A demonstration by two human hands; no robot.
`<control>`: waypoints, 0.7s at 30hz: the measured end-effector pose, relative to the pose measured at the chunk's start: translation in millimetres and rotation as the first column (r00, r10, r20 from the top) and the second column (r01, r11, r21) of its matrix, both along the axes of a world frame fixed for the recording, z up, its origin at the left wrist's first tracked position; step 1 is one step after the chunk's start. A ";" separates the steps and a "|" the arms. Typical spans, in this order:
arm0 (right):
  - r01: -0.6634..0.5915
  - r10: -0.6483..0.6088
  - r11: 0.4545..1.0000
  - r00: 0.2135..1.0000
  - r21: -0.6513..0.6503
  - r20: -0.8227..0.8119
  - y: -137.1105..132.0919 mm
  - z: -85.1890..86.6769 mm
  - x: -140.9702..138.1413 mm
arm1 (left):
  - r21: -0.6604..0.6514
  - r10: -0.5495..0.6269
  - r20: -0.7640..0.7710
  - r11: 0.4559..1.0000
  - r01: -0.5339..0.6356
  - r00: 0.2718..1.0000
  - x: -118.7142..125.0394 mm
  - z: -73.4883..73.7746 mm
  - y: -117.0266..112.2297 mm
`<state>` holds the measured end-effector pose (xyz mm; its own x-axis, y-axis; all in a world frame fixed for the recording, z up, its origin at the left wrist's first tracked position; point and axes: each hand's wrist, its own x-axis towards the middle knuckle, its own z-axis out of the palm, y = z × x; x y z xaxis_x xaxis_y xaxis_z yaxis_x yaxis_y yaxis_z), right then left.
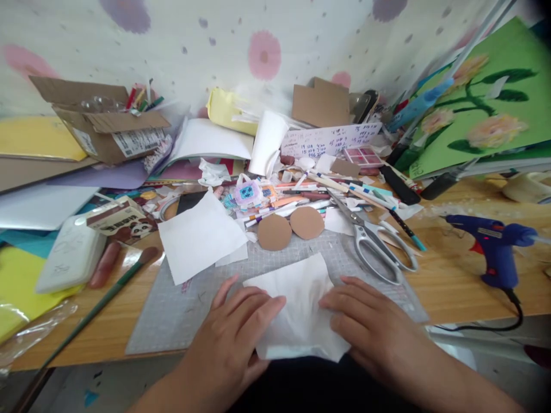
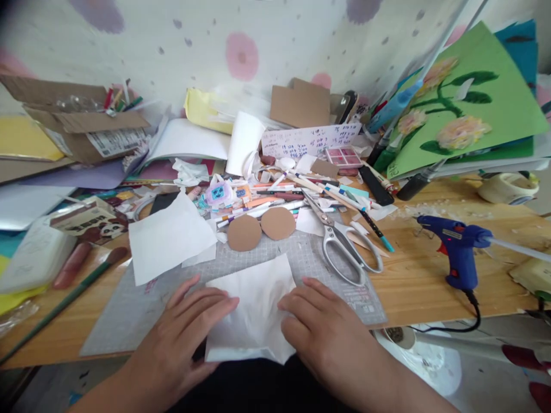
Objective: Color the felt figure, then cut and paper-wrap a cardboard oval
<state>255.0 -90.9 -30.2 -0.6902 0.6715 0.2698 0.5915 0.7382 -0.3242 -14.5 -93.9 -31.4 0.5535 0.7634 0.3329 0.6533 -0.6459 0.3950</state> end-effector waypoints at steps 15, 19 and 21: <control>0.188 -0.229 0.932 0.968 -0.311 -0.103 15.4 8.2 0.5 | -0.108 0.096 0.036 0.990 -0.092 0.995 -18.3 1.0 1.2; 0.389 -0.406 0.888 0.914 -0.243 -0.020 24.7 -1.8 -12.7 | -0.093 0.259 -0.041 0.961 -0.261 0.965 -12.3 -1.4 9.5; 0.415 -0.416 0.896 0.909 -0.159 0.033 28.0 -6.6 -17.6 | -0.064 0.341 -0.062 0.937 -0.344 0.938 -10.3 -5.1 13.6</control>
<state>237.4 -63.0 -36.8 -0.3386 0.9310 0.1364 0.8326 0.3640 -0.4175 -24.8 -80.3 -36.5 0.2683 0.9307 0.2488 0.8496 -0.3503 0.3942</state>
